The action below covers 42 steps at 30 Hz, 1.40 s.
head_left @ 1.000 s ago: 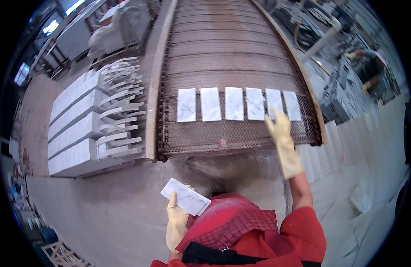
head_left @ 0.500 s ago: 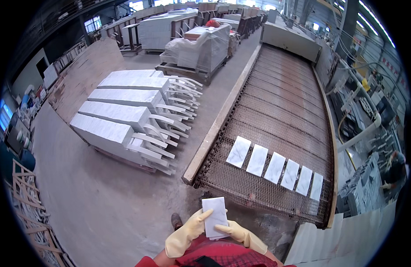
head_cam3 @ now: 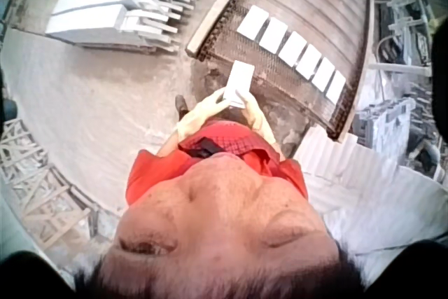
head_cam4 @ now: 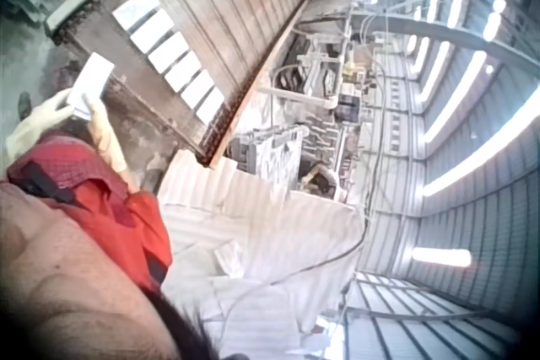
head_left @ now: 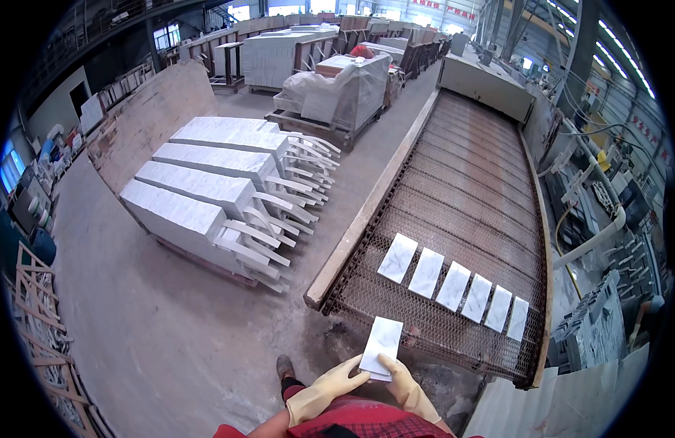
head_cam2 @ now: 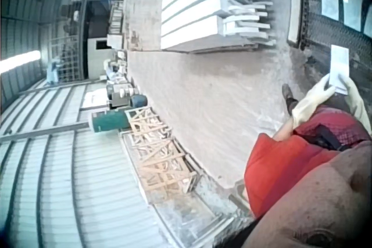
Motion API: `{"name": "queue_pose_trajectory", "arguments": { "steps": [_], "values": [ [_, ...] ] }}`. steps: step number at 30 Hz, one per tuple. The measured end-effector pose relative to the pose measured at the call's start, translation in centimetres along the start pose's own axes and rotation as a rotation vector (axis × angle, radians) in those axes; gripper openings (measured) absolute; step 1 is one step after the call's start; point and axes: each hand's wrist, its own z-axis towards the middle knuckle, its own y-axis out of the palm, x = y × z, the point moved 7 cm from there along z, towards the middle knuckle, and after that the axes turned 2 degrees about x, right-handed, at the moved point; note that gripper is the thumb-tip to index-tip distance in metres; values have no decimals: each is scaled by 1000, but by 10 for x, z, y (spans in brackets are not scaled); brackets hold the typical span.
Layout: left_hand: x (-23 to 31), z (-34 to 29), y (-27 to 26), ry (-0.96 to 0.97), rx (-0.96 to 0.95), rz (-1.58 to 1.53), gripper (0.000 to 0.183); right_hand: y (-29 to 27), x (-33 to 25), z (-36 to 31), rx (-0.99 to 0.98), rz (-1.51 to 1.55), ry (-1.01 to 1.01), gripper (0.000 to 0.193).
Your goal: The person puts on yellow gloves and then repeatedly picks up small rectangular tiles from a stack and places them one by one onto a moving conveyor belt. The tiles are arranged in rows on the belt as it moves forward.
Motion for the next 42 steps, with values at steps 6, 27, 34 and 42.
{"name": "queue_pose_trajectory", "arguments": {
  "steps": [6,27,34,42],
  "values": [
    [-30,14,5,114,51,373,63,-3,10,-5,76,-68,75,44],
    [-31,8,1,119,-6,413,60,2,18,-13,-3,-24,159,49],
    [-23,10,-3,115,-8,387,59,7,13,-14,-60,57,122,55],
    [-22,11,-8,180,41,187,60,9,13,-7,-146,111,127,53]
  ]
}}
